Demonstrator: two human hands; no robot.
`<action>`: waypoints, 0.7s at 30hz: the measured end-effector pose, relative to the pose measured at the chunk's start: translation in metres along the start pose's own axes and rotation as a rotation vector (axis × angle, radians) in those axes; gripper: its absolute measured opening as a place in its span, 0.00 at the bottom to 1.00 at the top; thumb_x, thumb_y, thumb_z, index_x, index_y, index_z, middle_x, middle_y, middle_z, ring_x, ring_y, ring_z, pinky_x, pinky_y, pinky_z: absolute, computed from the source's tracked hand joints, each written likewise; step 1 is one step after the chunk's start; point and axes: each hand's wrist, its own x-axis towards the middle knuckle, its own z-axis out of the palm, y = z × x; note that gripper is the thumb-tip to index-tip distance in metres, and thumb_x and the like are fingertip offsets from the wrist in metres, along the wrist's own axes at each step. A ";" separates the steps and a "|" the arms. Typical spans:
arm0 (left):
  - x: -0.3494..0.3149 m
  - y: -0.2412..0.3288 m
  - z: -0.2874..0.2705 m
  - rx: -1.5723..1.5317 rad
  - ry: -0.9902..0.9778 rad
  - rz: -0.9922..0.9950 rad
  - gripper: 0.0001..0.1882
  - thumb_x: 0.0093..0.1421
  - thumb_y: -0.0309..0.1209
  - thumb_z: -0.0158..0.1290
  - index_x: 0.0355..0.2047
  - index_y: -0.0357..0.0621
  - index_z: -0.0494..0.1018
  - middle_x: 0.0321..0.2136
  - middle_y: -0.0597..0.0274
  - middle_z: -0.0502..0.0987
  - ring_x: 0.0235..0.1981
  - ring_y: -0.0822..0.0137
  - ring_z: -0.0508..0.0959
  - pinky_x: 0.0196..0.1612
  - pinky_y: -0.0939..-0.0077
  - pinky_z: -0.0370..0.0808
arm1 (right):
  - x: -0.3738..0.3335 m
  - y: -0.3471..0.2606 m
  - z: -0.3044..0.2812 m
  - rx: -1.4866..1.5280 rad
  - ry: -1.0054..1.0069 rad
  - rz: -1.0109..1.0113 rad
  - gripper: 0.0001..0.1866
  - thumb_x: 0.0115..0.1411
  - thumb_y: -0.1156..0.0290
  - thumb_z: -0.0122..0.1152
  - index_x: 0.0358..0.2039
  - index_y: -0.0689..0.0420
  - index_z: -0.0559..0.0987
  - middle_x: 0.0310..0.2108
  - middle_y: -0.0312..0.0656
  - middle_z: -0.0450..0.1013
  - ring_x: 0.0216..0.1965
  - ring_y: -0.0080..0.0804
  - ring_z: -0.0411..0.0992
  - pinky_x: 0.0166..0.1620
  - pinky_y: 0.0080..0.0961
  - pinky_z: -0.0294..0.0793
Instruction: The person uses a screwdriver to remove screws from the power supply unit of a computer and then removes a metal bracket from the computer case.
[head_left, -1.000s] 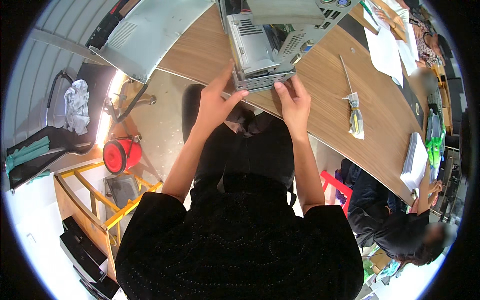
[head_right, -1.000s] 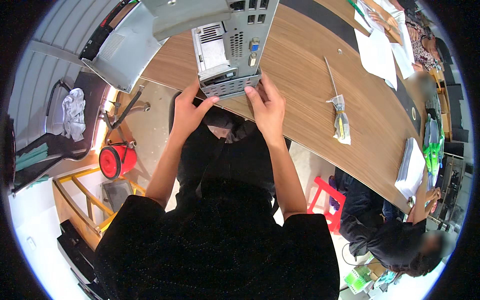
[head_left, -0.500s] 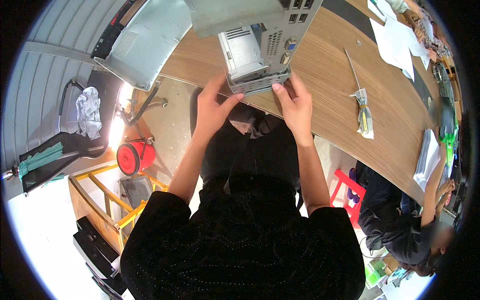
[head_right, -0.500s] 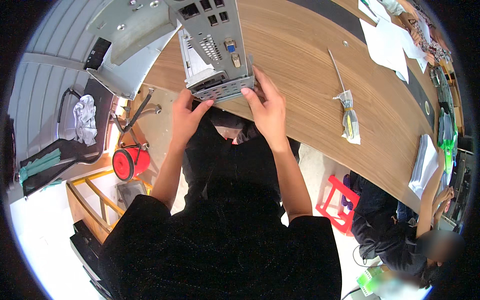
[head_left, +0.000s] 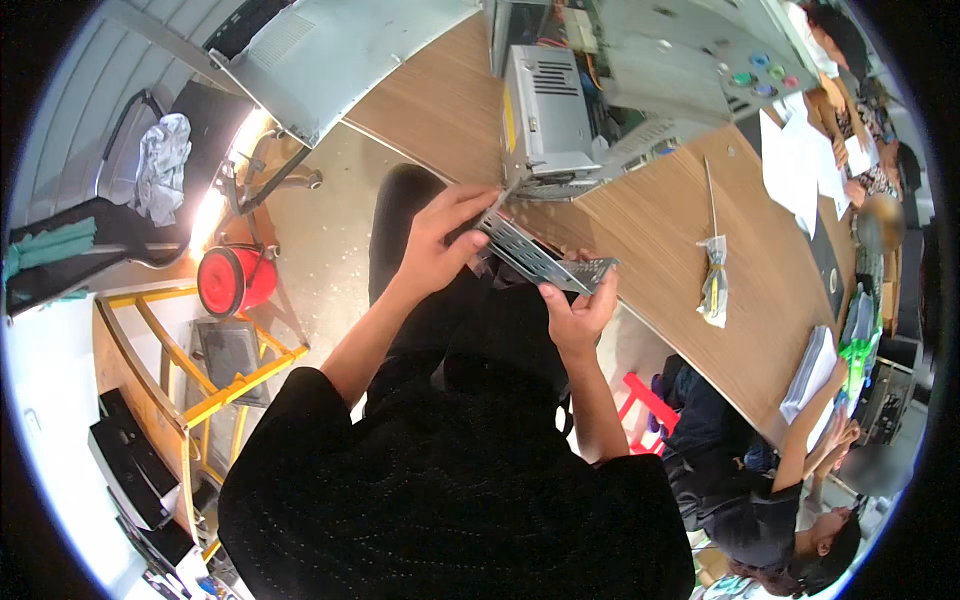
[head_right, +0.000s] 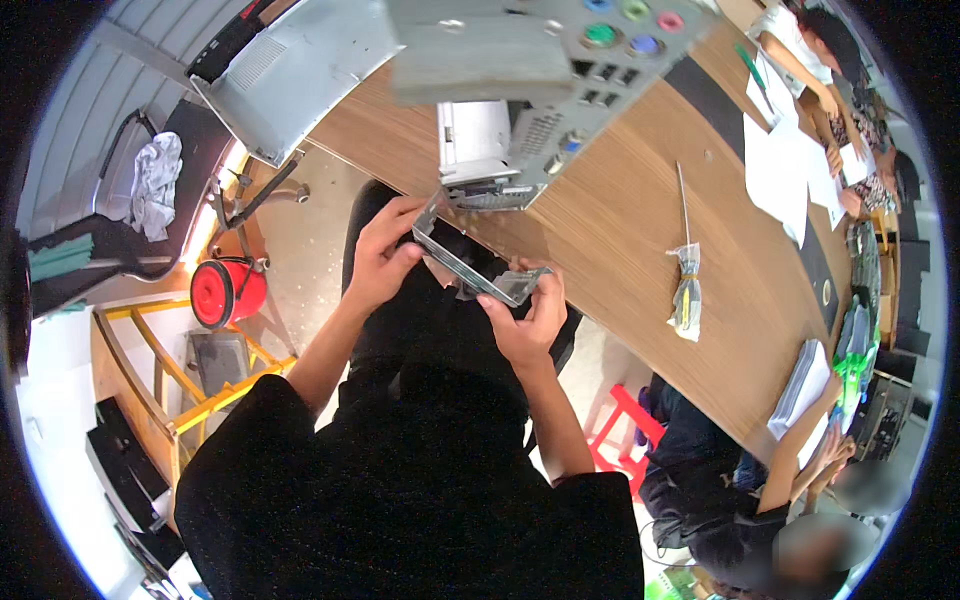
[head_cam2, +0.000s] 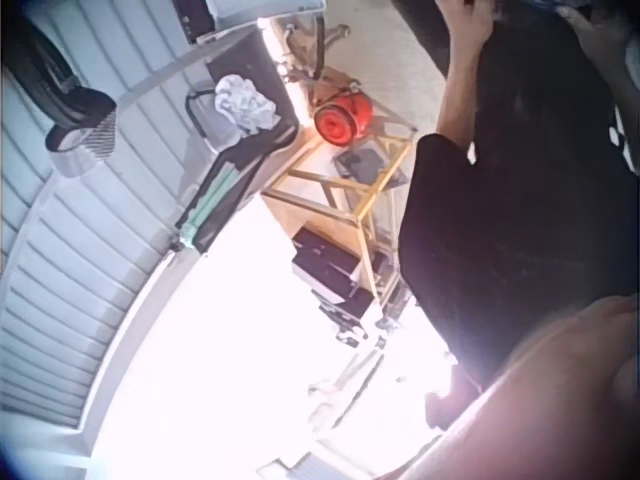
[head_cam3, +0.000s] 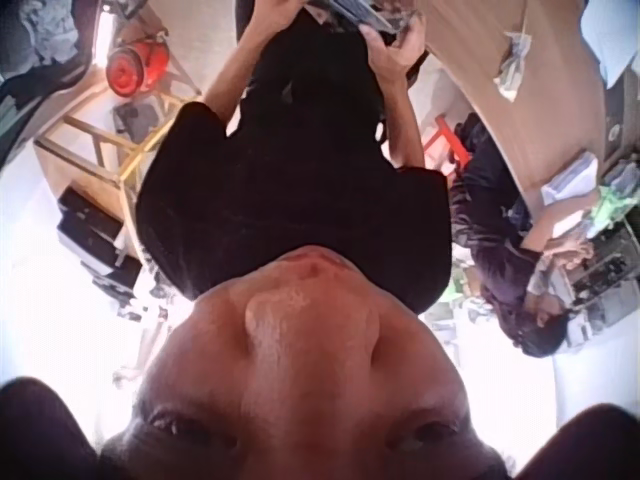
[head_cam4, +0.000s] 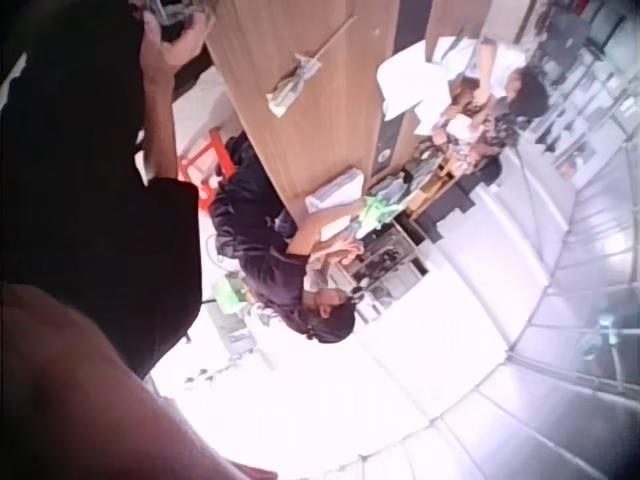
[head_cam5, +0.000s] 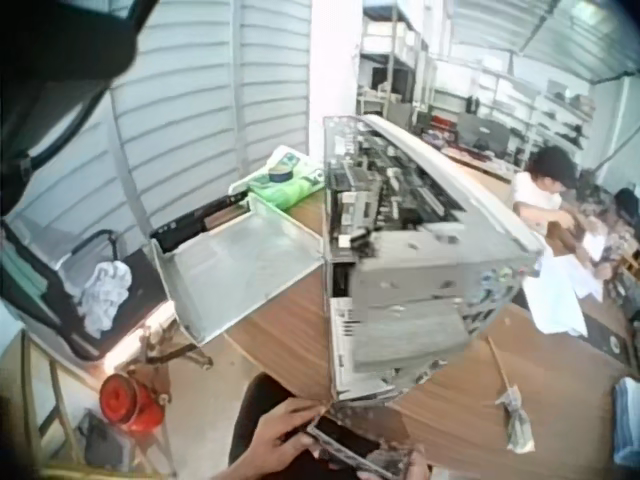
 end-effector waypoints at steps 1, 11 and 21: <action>0.005 -0.001 -0.004 -0.013 0.002 0.041 0.21 0.59 0.33 0.58 0.51 0.35 0.74 0.48 0.46 0.76 0.48 0.54 0.77 0.52 0.67 0.72 | 0.001 0.004 0.002 0.058 0.065 -0.017 0.32 0.48 0.69 0.75 0.48 0.70 0.69 0.44 0.53 0.68 0.44 0.41 0.71 0.47 0.32 0.74; 0.088 -0.056 0.005 -0.181 -0.198 -0.054 0.57 0.49 0.47 0.68 0.67 0.30 0.48 0.64 0.38 0.58 0.67 0.49 0.58 0.68 0.63 0.53 | 0.034 -0.006 -0.017 0.286 0.161 -0.046 0.42 0.63 0.49 0.59 0.64 0.68 0.56 0.60 0.53 0.61 0.58 0.40 0.64 0.59 0.39 0.65; 0.096 0.036 0.143 0.200 -0.108 -0.290 0.47 0.49 0.50 0.66 0.57 0.29 0.58 0.51 0.34 0.67 0.52 0.35 0.70 0.50 0.54 0.73 | 0.049 -0.032 -0.083 0.708 0.294 -0.035 0.36 0.67 0.51 0.46 0.68 0.59 0.54 0.51 0.45 0.68 0.52 0.37 0.67 0.61 0.34 0.63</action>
